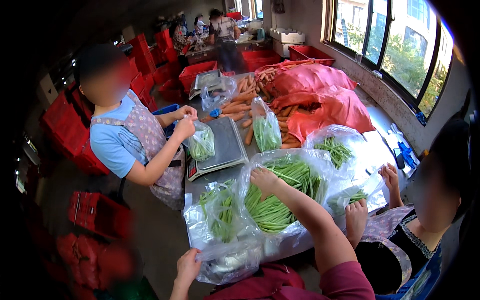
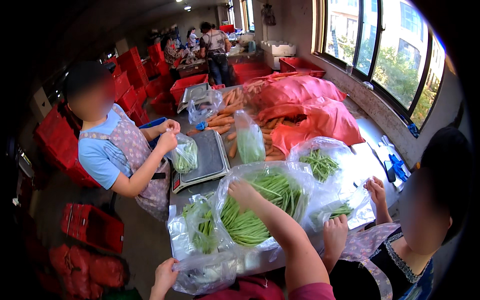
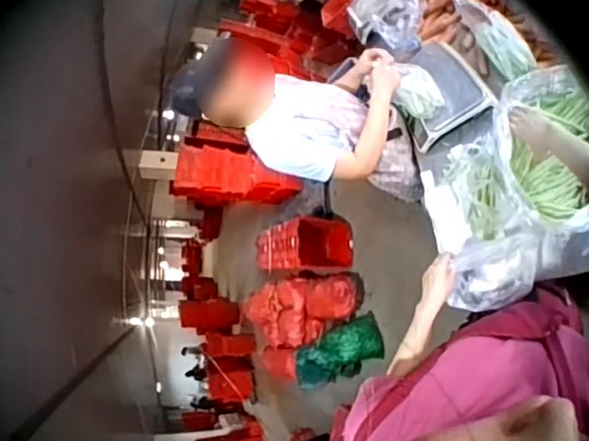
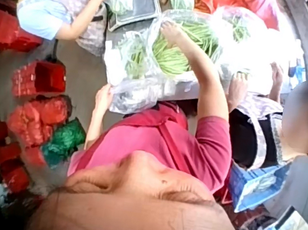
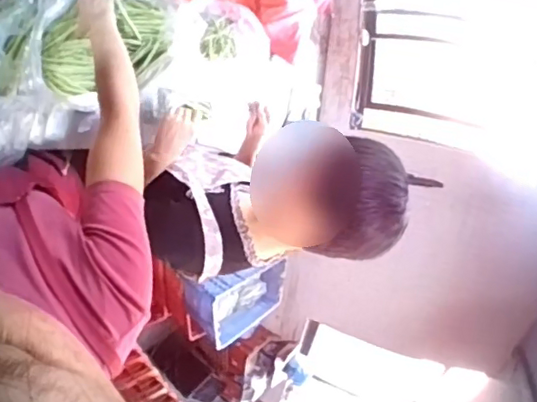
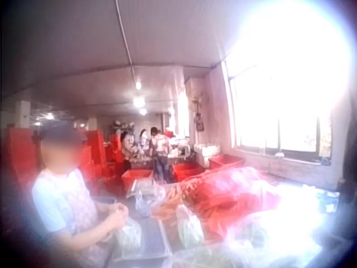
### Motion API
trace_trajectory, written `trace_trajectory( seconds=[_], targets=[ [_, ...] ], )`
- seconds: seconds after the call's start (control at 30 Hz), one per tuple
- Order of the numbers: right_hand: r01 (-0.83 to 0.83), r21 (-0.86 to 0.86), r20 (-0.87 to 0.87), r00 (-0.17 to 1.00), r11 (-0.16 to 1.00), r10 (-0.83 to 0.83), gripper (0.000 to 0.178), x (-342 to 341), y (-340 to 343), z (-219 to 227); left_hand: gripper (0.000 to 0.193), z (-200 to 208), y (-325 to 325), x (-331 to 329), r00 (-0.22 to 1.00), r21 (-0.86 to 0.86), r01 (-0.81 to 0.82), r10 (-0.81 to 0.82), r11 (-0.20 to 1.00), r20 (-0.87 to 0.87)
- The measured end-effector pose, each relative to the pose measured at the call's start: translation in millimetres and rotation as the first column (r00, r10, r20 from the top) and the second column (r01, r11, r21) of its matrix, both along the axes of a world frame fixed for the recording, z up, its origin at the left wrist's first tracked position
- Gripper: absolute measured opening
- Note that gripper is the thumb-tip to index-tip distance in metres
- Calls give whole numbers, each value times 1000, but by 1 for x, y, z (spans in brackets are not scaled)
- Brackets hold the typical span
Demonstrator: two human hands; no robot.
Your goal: The person stands at a packing station and sorts green beans by hand, picking them from a large pile and placing them into clear plastic bags. A coworker across the table weighs the filled bags on a digital scale. The person continues to handle and bag the beans throughout the clip.
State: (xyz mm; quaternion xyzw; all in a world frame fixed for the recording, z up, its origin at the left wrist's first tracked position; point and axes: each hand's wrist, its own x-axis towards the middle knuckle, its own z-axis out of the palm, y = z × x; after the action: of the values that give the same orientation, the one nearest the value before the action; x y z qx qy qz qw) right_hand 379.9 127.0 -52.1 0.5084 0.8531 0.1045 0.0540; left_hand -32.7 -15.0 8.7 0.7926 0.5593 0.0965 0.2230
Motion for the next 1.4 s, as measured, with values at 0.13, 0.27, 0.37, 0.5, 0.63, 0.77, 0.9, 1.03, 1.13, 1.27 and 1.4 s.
trace_trajectory(
  seconds=[0.13, 0.27, 0.37, 0.5, 0.63, 0.77, 0.9, 1.03, 1.13, 1.27, 1.4],
  targets=[
    [53, -146, -36, 998, 988, -59, 103, -9, -2, 8, 24, -12, -3, -9, 1000, -22, 29, -29, 999, -5],
    [26, -72, -42, 999, 997, -29, 82, -4, -21, 6, 30, -17, 5, -12, 994, -44, 92, -94, 995, -51],
    [19, 63, -108, 994, 998, -12, 67, -7, -32, 10, 28, -25, 4, -18, 993, 15, 117, -117, 993, -13],
    [64, -85, -121, 990, 994, -74, 72, -4, -42, 29, 29, -24, 7, -12, 994, -6, 114, -114, 994, -7],
    [-81, 14, -164, 983, 997, 82, 70, -12, -36, 19, 30, -24, 0, -18, 997, -56, 83, -83, 995, 3],
    [73, -166, -93, 992, 983, -89, 68, -27, -42, 31, 30, -30, -4, -19, 997, -54, 79, -79, 995, 11],
    [-10, -107, -169, 986, 994, -8, 65, -27, -47, 33, 29, -30, -2, -21, 996, -43, 91, -90, 995, 13],
    [60, -159, -162, 983, 985, -86, 72, -22, -53, 24, 29, -38, 4, -18, 995, -44, 98, -97, 994, 27],
    [92, -121, -136, 985, 988, -108, 84, -33, -63, 30, 29, -29, 2, -16, 995, -89, 94, -97, 992, -26],
    [-9, 59, -292, 956, 998, 26, 79, -31, -63, 30, 28, -28, 1, -17, 994, -48, 99, -97, 994, 39],
    [41, -55, -306, 950, 998, -56, 67, -19, -58, 4, 26, -24, 5, -8, 993, -40, 112, -110, 993, 36]
  ],
)
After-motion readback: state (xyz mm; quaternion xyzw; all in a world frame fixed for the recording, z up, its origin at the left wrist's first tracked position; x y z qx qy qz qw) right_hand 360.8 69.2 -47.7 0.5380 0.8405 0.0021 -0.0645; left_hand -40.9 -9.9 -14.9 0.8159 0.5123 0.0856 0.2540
